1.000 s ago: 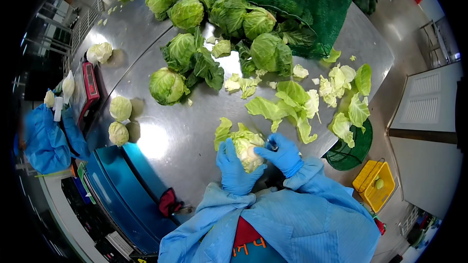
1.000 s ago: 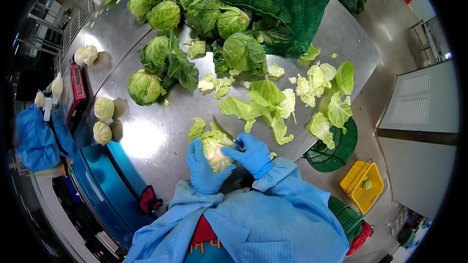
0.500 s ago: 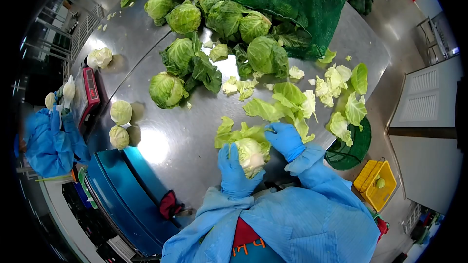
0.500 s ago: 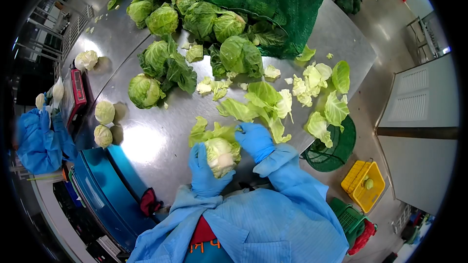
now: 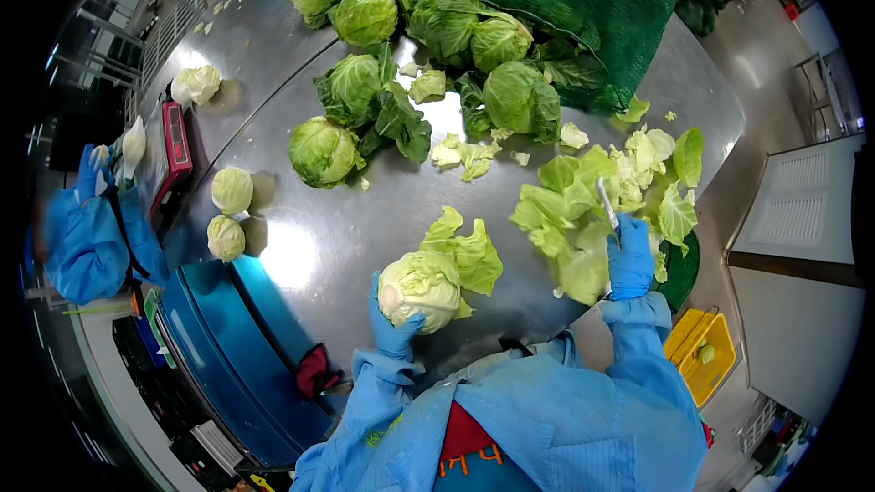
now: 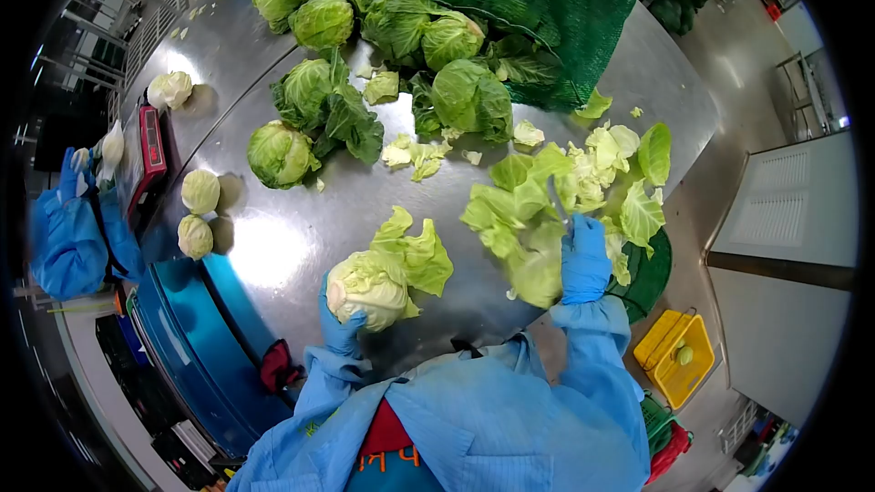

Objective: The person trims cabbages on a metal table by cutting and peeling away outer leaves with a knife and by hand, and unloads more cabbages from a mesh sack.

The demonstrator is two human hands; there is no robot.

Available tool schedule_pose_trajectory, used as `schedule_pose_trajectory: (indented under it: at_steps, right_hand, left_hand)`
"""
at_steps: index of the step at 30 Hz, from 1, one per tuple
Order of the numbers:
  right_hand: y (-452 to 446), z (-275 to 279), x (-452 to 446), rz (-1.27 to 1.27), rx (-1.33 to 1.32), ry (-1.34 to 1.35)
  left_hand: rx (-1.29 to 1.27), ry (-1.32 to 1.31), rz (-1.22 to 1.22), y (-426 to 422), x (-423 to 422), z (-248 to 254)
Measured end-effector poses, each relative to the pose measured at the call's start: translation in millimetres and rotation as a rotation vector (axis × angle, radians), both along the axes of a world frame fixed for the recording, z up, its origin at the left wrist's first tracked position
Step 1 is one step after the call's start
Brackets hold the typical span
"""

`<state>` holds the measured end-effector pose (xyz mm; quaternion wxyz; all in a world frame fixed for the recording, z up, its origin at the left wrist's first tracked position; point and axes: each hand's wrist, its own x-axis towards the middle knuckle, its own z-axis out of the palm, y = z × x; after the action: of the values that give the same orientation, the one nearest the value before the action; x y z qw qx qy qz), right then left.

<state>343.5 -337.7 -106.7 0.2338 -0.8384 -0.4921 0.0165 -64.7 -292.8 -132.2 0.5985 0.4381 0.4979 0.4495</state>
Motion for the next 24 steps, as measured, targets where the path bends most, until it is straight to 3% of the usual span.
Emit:
schedule_pose_trajectory:
  at_steps: [2,4,7,8,11,14,17,24]
  right_hand:
    - [17,33,-22,-0.004,0.01,0.04]
    - [18,0,-45,0.242,0.215,0.54]
    - [52,16,-119,0.39,-0.06,0.937]
    - [58,7,-135,0.401,-0.141,1.102]
    - [69,8,-156,0.386,-0.506,1.542]
    - [57,-5,-176,0.595,-0.392,1.547]
    - [50,6,-191,0.716,-0.348,1.429]
    - [47,4,-197,0.556,-0.366,1.478]
  left_hand:
    - [0.044,0.005,-0.06,2,0,1]
    - [0.147,0.07,-0.14,5,6,13]
    - [0.245,0.145,-0.351,18,5,33]
    - [0.065,-0.051,-0.267,11,16,54]
    - [-0.098,0.15,-0.282,-4,-27,37]
    - [-0.349,-0.245,-0.229,-14,-31,44]
    - [-0.57,-0.326,0.188,-23,-1,53]
    - [-0.638,-0.739,0.311,-27,-6,26]
